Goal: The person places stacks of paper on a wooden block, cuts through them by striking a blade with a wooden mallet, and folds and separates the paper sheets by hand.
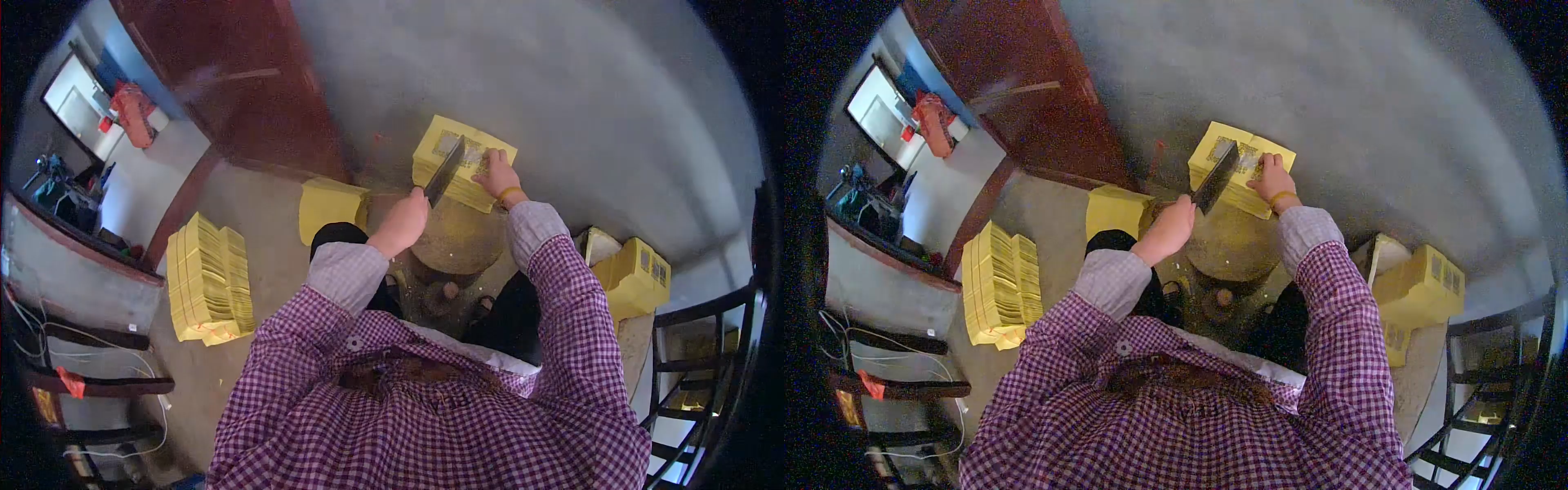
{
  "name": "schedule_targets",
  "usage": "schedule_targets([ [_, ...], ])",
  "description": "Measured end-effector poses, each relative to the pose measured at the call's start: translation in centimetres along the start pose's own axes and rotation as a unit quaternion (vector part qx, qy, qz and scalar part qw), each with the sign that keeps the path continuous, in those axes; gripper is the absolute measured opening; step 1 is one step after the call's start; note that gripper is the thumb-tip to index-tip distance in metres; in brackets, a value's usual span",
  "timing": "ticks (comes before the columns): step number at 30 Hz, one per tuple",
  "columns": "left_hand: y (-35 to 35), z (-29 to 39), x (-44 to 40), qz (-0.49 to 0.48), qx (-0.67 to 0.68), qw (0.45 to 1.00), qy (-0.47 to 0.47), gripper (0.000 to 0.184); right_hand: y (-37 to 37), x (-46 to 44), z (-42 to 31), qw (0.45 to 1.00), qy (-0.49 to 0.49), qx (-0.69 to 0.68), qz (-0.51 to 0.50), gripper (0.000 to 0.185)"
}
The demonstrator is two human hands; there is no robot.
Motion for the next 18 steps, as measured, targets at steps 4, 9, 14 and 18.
schedule_targets([
  [4,2.1,-1.0,1.2,0.017,-0.006,0.998,-0.062,0.024,1.9,1.3,-0.7,0.997,-0.034,-0.057,0.04,0.051],
  [9,3.3,-1.4,1.4,0.001,-0.015,0.991,-0.133,0.025,6.0,14.4,-10.4,0.947,-0.132,-0.082,-0.282,0.052],
  [14,2.7,-1.1,1.2,-0.007,-0.006,0.992,-0.123,0.026,11.0,17.8,-8.8,0.856,-0.052,0.054,-0.511,0.048],
  [18,2.5,-1.2,0.9,-0.009,-0.011,0.993,-0.118,0.028,9.5,21.1,-7.7,0.84,-0.073,-0.02,-0.537,0.039],
])
Point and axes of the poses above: each hand's wrist, its own x-axis away from the middle knuckle, its own y-axis out of the palm, z = x × y, the point moved 2 cm from there along -x, towards the middle knuckle, and after that the axes turned 13 degrees about -y, right-handed, at the moved point
